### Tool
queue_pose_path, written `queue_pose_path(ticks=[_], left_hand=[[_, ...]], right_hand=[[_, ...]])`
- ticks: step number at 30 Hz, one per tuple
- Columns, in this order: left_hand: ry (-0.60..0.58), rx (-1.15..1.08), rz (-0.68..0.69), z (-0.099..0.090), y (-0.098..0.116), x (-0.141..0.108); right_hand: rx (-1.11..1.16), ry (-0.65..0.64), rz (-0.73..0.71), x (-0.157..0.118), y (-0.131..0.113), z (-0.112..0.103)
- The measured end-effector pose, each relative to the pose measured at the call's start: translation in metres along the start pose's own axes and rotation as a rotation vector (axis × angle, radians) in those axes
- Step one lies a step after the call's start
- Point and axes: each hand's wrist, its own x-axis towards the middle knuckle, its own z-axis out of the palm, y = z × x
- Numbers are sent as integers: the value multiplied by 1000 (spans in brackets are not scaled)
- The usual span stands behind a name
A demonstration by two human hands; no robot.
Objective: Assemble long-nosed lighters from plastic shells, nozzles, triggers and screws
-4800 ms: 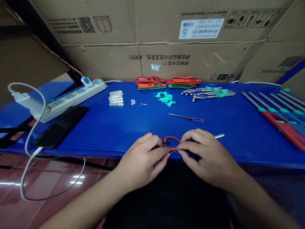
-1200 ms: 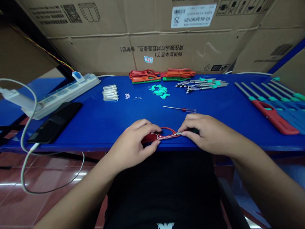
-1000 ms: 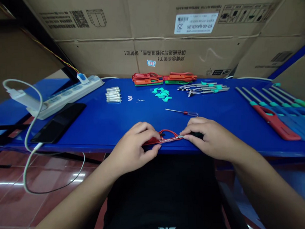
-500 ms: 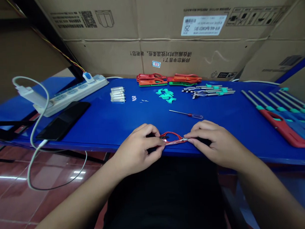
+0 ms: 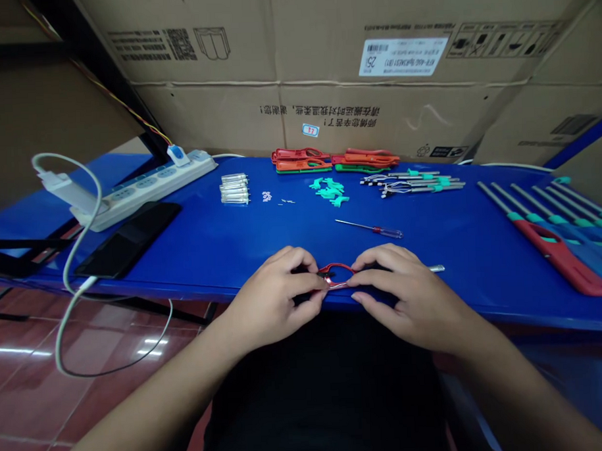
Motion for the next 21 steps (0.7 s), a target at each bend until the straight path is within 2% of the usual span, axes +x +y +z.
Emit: queue_pose_path(ticks=[5, 13, 21], left_hand=[[-15, -34, -36, 0, 1, 1], [-42, -54, -36, -1, 3, 1], [-47, -32, -39, -2, 4, 1]], right_hand=[[42, -15, 74, 5, -6, 2], [-93, 19, 44, 6, -15, 7], [-61, 44, 63, 4, -15, 9]])
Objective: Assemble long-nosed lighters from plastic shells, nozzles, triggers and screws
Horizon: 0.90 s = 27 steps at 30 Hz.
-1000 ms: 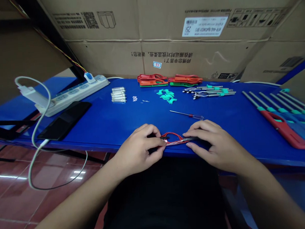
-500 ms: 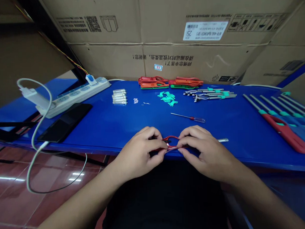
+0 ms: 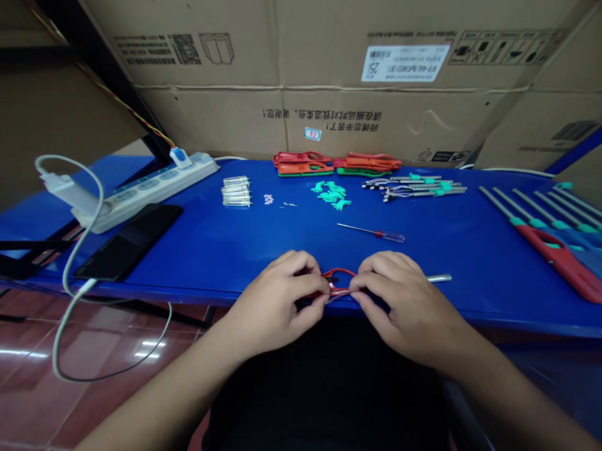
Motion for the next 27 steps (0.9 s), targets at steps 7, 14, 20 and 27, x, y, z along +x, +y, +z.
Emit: queue_pose_path(ticks=[7, 14, 20, 27], left_hand=[[-10, 3, -14, -1, 0, 1], [43, -30, -3, -4, 0, -2], [118, -50, 37, -4, 1, -6], [385, 86, 95, -49, -3, 7]], right_hand=[[58, 54, 9, -2, 2, 3], [91, 94, 5, -2, 5, 4], [112, 147, 19, -5, 5, 3], [21, 296, -40, 10, 25, -29]])
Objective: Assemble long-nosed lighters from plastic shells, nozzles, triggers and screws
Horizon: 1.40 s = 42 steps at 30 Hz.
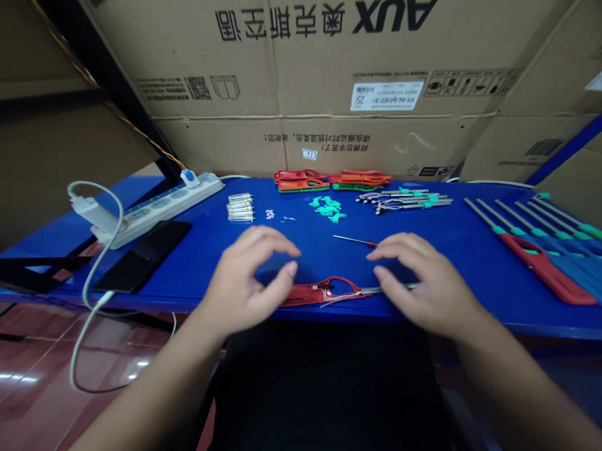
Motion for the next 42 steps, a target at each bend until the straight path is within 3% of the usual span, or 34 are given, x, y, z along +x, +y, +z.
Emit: queue_pose_path(ticks=[4, 8, 11, 14, 17, 20, 23, 26, 30, 34, 36, 39, 42], left_hand=[[72, 152, -52, -23, -33, 75], [101, 163, -246, -7, -80, 133], [21, 151, -272, 15, -110, 135], [-201, 93, -247, 26, -122, 119], [-446, 31, -176, 22, -111, 109], [-714, -44, -74, 18, -82, 105], [-999, -154, 115, 20, -49, 99], [-1081, -81, 217, 24, -26, 90], [-1121, 64, 240, 26, -13, 82], [-1090, 28, 229, 23, -19, 83], [-944, 6, 226, 20, -29, 88], [-591, 152, 169, 18, -49, 96], [-462, 192, 89, 21, -64, 102]], right_hand=[[-143, 95, 4, 62, 39, -22], [-255, 3, 107, 115, 88, -26], [-256, 38, 189, 121, 117, -18], [-219, 26, 249, 108, 130, -10], [-177, 2, 296, 96, 130, -6], [-151, -28, 296, 94, 127, -2], [-135, -64, 270, 96, 125, 3], [-129, -97, 249, 96, 125, 6], [-134, -118, 225, 95, 126, 4], [-133, -168, 136, 94, 121, 3], [-117, -229, 57, 95, 116, 5], [-105, -328, -58, 97, 107, 14], [-117, -388, -116, 104, 100, 25]])
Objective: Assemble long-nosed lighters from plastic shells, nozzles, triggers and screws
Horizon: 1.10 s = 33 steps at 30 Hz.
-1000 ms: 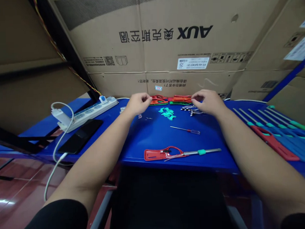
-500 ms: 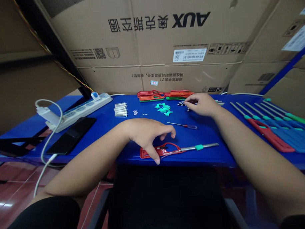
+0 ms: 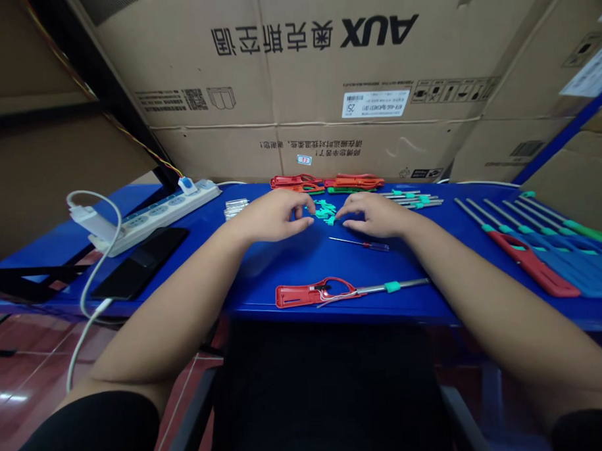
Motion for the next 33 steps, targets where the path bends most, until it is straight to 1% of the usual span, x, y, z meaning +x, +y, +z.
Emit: queue_pose_path(ticks=[3, 5, 7, 8, 10, 12, 14, 16, 17, 18, 19, 20, 22, 24, 25, 28, 30, 32, 33], left_hand=[[-27, -54, -49, 4, -4, 4], [-34, -47, -56, 4, 1, 3], [-4, -30, -42, 0, 14, -2], [35, -23, -38, -3, 22, -7], [84, -29, -5, -7, 39, -20], [168, -31, -21, -7, 54, -36], [206, -51, -71, 0, 63, -49], [268, -50, -120, 9, 66, -58], [303, -37, -140, 13, 67, -60], [334, -16, -148, 17, 66, -60], [357, 12, -140, 19, 66, -60], [371, 42, -114, 19, 66, -59], [373, 94, -22, 18, 67, -57], [358, 109, 60, 15, 69, -56], [342, 93, 79, 14, 71, -56], [258, -16, 71, 13, 73, -57], [214, -52, 53, 15, 72, -57], [203, -41, 38, 17, 72, -57], [199, -47, 23, 18, 71, -57]], right_hand=[[-19, -30, -3, 11, -3, 5], [-32, -52, 7, 16, -3, 7], [-38, -75, 22, 18, -2, 8], [-37, -87, 32, 18, -1, 7], [-28, -104, 58, 14, -1, 6], [-16, -106, 87, 8, -4, 2], [-11, -95, 105, 1, -13, -5], [-3, -54, 90, -6, -29, -15], [9, -22, 66, -10, -39, -21], [44, 43, 19, -13, -50, -26], [96, 99, -43, -16, -60, -31], [157, 118, -90, -19, -70, -35], [297, 114, -134, -23, -84, -38], [440, 83, -97, -26, -91, -35], [506, 78, -60, -26, -92, -33], [671, 86, 47, -27, -91, -23], [740, 48, 80, -28, -89, -18], [740, -4, 70, -28, -89, -15], [699, 1, 54, -29, -90, -14]])
